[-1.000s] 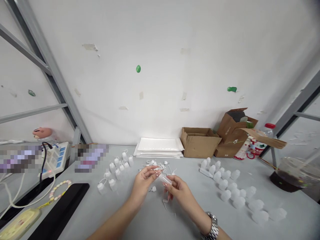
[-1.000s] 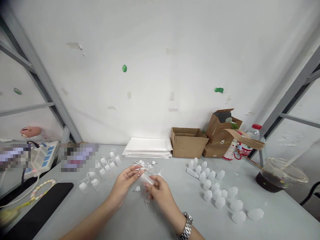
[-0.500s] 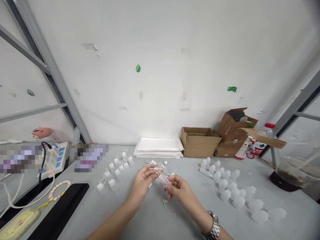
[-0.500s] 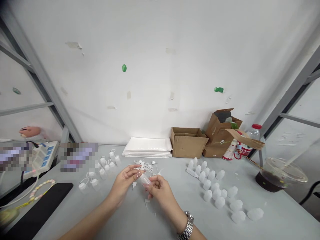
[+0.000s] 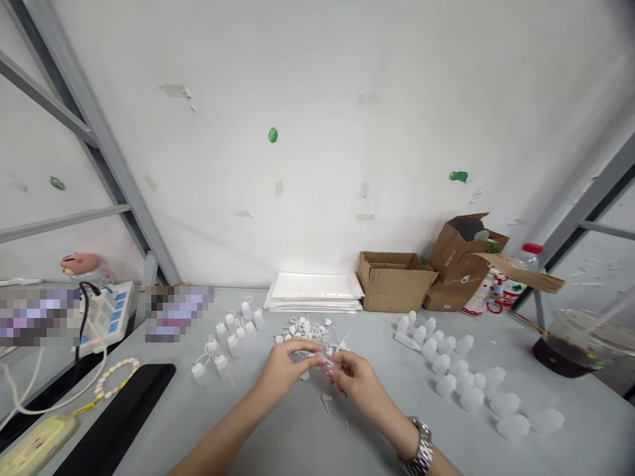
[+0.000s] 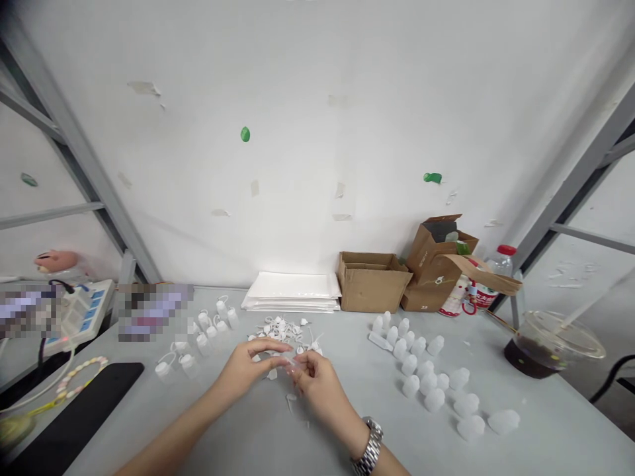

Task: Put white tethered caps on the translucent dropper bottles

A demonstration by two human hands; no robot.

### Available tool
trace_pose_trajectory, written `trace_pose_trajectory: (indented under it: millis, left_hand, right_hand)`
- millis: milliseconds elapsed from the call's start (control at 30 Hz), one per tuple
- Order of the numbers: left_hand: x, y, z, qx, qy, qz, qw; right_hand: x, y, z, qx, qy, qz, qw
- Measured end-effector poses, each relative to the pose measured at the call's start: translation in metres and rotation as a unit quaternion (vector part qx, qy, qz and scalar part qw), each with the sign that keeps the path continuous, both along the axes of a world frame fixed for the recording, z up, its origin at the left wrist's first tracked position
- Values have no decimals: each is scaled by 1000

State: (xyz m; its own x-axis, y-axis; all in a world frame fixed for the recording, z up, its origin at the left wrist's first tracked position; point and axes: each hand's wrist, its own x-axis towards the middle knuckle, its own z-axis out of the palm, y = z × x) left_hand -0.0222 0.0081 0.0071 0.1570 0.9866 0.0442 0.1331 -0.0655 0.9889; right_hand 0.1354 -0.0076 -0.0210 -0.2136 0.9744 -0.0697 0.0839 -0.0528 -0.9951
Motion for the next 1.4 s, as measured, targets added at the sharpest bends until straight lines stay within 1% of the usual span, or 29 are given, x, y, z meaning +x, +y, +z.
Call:
trace_pose_trajectory:
  millis: [67, 167, 300, 433, 567, 667, 800, 933, 1033, 1200, 1333, 1400]
  left_hand:
    - [-1, 0, 0, 4, 49, 16, 999]
    - [-2, 1, -4, -8, 62, 47, 997]
    - [-4, 6, -9, -45, -10, 48, 998]
    - [-4, 8, -9, -80, -63, 53, 993]
    - [-4, 7, -6, -98, -65, 53, 992]
    - [-8, 8, -4, -116, -111, 32, 986]
    - [-14, 9, -2, -158, -215, 9, 964]
    - [-16, 11, -5, -186, -299, 26, 935]
    - [-16, 12, -7, -203, -344, 33, 916]
    - [-14, 10, -3, -221, -393, 51, 891]
    - [-13, 11, -4, -236, -436, 56, 867]
    - [-12, 12, -6, -242, -441, 59, 862]
  right_hand:
    - [0, -2, -2, 9, -26, 1, 1000]
    - [-1, -7, -1, 30, -57, 4, 998]
    - [-1, -11, 8, 63, -99, 19, 993]
    - [1, -13, 14, 86, -107, 30, 990]
    - [1, -13, 15, 91, -101, 26, 990]
    - [2, -12, 13, 82, -77, 32, 993]
    - [2, -10, 9, 53, -24, 45, 997]
    - [2, -7, 8, 39, 9, 37, 999]
    - [3, -6, 9, 44, 6, 16, 999]
    - [2, -8, 10, 74, -28, -13, 997]
    - [1, -9, 10, 85, -50, -21, 995]
    - [1, -10, 10, 85, -55, -18, 995]
